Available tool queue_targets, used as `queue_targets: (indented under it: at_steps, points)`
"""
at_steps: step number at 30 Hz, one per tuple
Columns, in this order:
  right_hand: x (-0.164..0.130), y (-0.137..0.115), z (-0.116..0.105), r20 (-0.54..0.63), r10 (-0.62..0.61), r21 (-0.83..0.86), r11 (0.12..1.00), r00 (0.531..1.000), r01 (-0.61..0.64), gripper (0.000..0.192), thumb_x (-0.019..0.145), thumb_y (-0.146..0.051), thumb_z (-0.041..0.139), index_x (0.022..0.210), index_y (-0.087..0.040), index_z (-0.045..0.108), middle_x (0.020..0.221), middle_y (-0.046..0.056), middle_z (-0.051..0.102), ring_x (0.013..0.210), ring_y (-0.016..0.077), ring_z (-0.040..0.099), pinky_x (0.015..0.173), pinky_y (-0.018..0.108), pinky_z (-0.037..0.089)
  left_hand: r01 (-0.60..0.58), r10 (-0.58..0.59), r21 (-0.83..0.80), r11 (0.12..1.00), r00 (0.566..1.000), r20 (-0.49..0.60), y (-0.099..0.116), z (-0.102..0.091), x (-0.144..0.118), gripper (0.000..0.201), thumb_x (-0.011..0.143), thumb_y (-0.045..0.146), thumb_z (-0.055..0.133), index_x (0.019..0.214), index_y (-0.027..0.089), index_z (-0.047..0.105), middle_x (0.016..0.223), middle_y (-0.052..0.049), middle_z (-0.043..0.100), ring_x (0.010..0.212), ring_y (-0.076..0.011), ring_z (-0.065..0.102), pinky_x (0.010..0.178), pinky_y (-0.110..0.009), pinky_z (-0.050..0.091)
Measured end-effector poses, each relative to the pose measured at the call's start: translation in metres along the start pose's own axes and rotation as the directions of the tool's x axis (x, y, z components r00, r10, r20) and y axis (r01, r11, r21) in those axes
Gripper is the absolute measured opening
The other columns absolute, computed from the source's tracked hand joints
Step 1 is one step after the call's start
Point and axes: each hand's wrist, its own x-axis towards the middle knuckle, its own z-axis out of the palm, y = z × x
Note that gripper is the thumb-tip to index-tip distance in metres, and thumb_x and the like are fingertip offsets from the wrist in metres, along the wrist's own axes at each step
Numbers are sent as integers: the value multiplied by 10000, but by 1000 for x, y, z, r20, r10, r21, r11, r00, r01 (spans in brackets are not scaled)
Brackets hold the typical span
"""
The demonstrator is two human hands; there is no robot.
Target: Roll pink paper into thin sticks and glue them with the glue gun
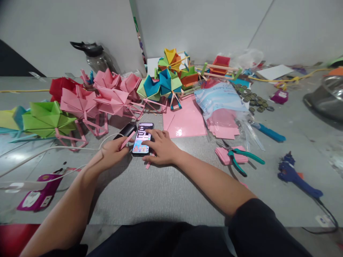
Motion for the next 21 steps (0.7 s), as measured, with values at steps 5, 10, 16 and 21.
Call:
queue_targets:
  at_steps: [5, 10, 16, 21]
  points:
    - [-1, 2, -1, -38, 41, 27, 999, 998, -40, 710, 933, -782, 568, 1419, -266, 615, 1665, 171, 378, 1474, 401, 361, 1157, 584, 305, 8, -8, 16, 1000, 1000, 5, -3, 2, 2, 403, 834, 237, 500, 1167, 189, 721, 863, -51, 746, 750, -229, 645, 713, -342, 479]
    - [-1, 1, -1, -25, 24, 26, 999, 999, -24, 695, 936, -778, 567, 1403, -264, 609, 1657, 170, 392, 1482, 398, 357, 1165, 584, 302, -7, 6, 31, 999, 1000, 31, -7, 5, 4, 391, 836, 254, 496, 1154, 187, 715, 841, -43, 731, 729, -219, 630, 700, -336, 459]
    - [-1, 1, 0, -36, 25, 11, 1000, 999, -25, 705, 946, -788, 542, 1394, -248, 617, 1642, 180, 407, 1484, 386, 359, 1157, 578, 309, -6, 5, 18, 1000, 999, 36, -9, 6, 5, 439, 817, 264, 498, 1187, 184, 721, 847, -50, 741, 733, -227, 625, 709, -345, 472]
    - [-1, 1, -2, -31, 28, 22, 999, 999, -27, 687, 940, -783, 560, 1379, -259, 631, 1648, 173, 406, 1473, 388, 370, 1153, 583, 312, -6, 5, 12, 1000, 998, 56, -7, 4, 5, 423, 818, 265, 485, 1150, 192, 737, 895, -64, 760, 761, -241, 637, 725, -363, 475]
